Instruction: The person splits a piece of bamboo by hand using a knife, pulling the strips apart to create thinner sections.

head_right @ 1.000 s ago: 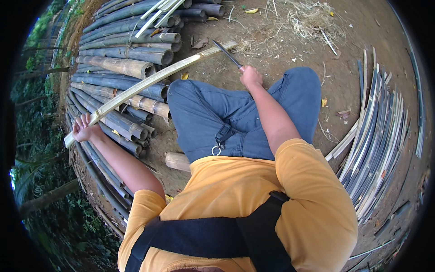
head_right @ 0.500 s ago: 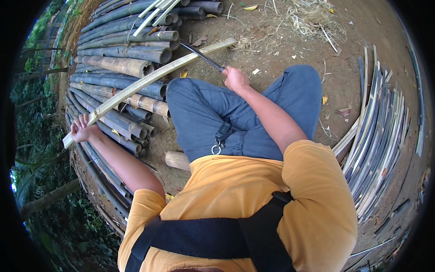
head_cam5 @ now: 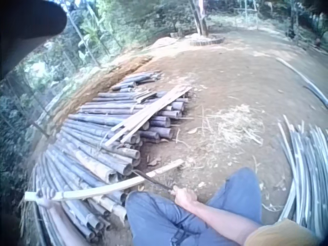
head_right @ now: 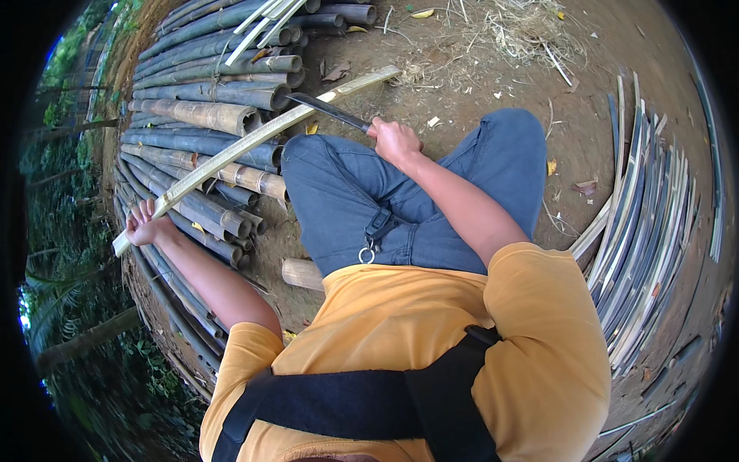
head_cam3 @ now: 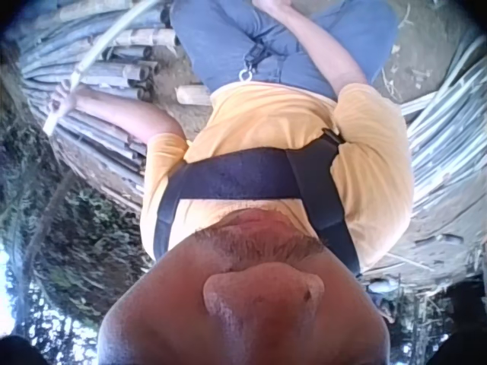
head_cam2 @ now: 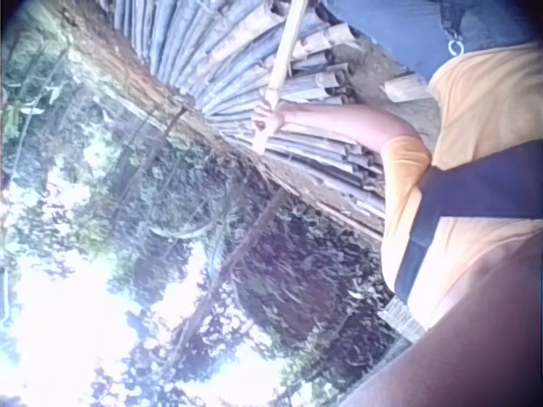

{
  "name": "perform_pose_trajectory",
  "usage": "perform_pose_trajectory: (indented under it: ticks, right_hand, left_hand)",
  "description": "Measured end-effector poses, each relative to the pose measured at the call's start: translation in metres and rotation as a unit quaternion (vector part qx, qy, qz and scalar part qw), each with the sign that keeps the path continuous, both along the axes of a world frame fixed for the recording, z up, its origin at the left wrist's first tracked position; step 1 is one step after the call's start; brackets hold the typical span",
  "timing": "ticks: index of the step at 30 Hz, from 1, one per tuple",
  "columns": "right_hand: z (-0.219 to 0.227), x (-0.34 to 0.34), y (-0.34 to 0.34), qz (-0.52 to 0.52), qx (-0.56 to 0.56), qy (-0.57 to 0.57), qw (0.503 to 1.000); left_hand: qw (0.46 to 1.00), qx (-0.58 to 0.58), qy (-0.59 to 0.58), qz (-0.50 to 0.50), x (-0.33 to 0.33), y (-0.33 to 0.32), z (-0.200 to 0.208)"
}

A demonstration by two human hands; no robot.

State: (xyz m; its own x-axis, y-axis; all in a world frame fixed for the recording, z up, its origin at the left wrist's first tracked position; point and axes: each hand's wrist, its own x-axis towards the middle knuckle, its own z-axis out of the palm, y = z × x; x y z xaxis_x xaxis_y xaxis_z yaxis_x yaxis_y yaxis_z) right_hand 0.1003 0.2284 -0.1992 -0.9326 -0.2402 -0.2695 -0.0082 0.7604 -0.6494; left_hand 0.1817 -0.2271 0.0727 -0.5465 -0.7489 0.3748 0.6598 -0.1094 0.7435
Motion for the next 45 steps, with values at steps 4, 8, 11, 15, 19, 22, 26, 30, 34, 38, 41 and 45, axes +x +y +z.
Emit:
perform_pose_trajectory:
  ticks: [4, 8, 11, 15, 19, 22, 26, 30, 34, 38, 41, 45]
  right_hand:
    - [-0.029, -0.024, 0.017, -0.117, 0.022, -0.055, 0.991]
    - [-0.04, -0.038, 0.03, -0.137, 0.015, -0.055, 0.989]
    - [-0.021, -0.024, 0.01, -0.079, -0.005, -0.038, 0.996]
    - [-0.028, -0.027, 0.009, -0.053, -0.002, -0.024, 0.998]
    - [-0.017, -0.02, 0.005, -0.053, 0.012, -0.026, 0.998]
    - [-0.005, -0.011, 0.0, -0.018, -0.007, 0.003, 1.0]
    - [-0.023, -0.018, 0.003, -0.056, -0.044, 0.013, 0.997]
    - [-0.032, -0.028, 0.011, -0.099, -0.021, -0.01, 0.995]
    - [-0.005, -0.015, -0.004, -0.027, -0.017, -0.017, 0.999]
    - [-0.026, -0.027, 0.008, -0.099, -0.019, -0.04, 0.994]
    - [-0.024, -0.034, 0.012, -0.124, -0.032, -0.068, 0.989]
    - [0.006, -0.014, 0.002, -0.042, -0.041, -0.051, 0.997]
  left_hand:
    - [1.0, -0.009, -0.002, -0.004, -0.011, 0.017, 0.013]
    - [1.0, -0.022, -0.003, 0.011, -0.024, 0.023, 0.02]
    - [1.0, -0.017, -0.003, 0.005, -0.015, 0.022, 0.019]
    - [1.0, -0.004, -0.001, -0.013, -0.02, 0.018, 0.024]
    - [1.0, -0.015, -0.018, 0.014, -0.017, 0.018, 0.018]
    - [0.999, -0.016, -0.02, 0.03, -0.012, 0.014, 0.014]
    - [1.0, -0.018, -0.009, -0.001, -0.014, 0.016, 0.018]
    - [0.999, -0.027, -0.004, -0.017, -0.02, 0.018, 0.019]
    - [1.0, -0.024, -0.011, 0.013, -0.013, 0.014, 0.024]
    - [1.0, -0.026, -0.009, -0.008, -0.025, 0.029, 0.03]
    - [0.999, -0.036, 0.008, -0.028, -0.027, 0.027, 0.033]
    - [0.999, -0.029, 0.012, -0.031, -0.017, 0.022, 0.031]
